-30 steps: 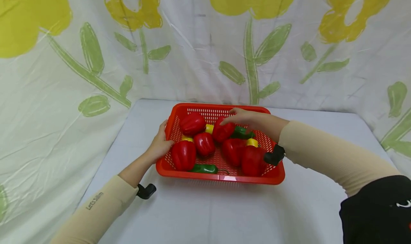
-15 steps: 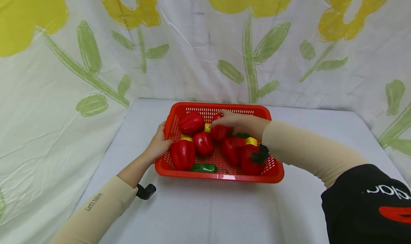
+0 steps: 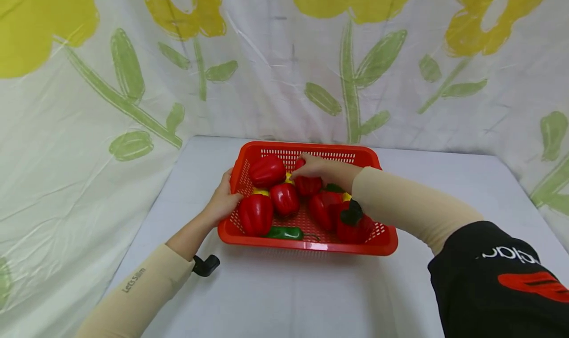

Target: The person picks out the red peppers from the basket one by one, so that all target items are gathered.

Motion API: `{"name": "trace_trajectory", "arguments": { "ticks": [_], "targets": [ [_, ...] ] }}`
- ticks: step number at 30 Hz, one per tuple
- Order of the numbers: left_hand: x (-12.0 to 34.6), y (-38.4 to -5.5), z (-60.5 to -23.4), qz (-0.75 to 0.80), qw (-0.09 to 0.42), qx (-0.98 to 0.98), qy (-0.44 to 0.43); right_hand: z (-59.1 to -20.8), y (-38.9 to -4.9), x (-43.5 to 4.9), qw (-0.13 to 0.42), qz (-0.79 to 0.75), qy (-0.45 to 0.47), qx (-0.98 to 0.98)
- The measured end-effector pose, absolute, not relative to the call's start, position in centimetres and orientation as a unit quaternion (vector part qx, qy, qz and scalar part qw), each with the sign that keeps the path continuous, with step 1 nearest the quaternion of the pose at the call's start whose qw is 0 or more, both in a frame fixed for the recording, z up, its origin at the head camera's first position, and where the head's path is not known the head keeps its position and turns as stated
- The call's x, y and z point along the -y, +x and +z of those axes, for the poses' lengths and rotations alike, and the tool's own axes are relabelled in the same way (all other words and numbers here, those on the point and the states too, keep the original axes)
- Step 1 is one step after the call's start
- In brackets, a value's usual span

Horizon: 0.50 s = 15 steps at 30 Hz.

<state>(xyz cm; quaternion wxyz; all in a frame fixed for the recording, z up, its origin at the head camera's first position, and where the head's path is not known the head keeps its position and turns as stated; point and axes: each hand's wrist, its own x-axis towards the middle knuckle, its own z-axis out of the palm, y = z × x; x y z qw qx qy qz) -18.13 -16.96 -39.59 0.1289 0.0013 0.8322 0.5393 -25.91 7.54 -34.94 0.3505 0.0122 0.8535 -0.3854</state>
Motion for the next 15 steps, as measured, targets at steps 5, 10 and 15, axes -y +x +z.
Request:
{"name": "trace_trajectory", "arguments": {
  "ticks": [5, 10, 15],
  "targets": [
    [16.9, -18.1, -39.5, 0.538, 0.124, -0.834, 0.009, -35.3, -26.4, -7.3, 0.336, -0.356, -0.005, -0.872],
    [16.9, -17.9, -39.4, 0.535, 0.126, -0.835, 0.006, -35.4, -26.9, -7.0, 0.329, -0.315, -0.019, -0.890],
    [16.9, -18.0, -39.4, 0.538, 0.125, -0.834, 0.010, -35.2, -27.2, -6.8, 0.337, -0.292, -0.025, -0.895]
  ]
}}
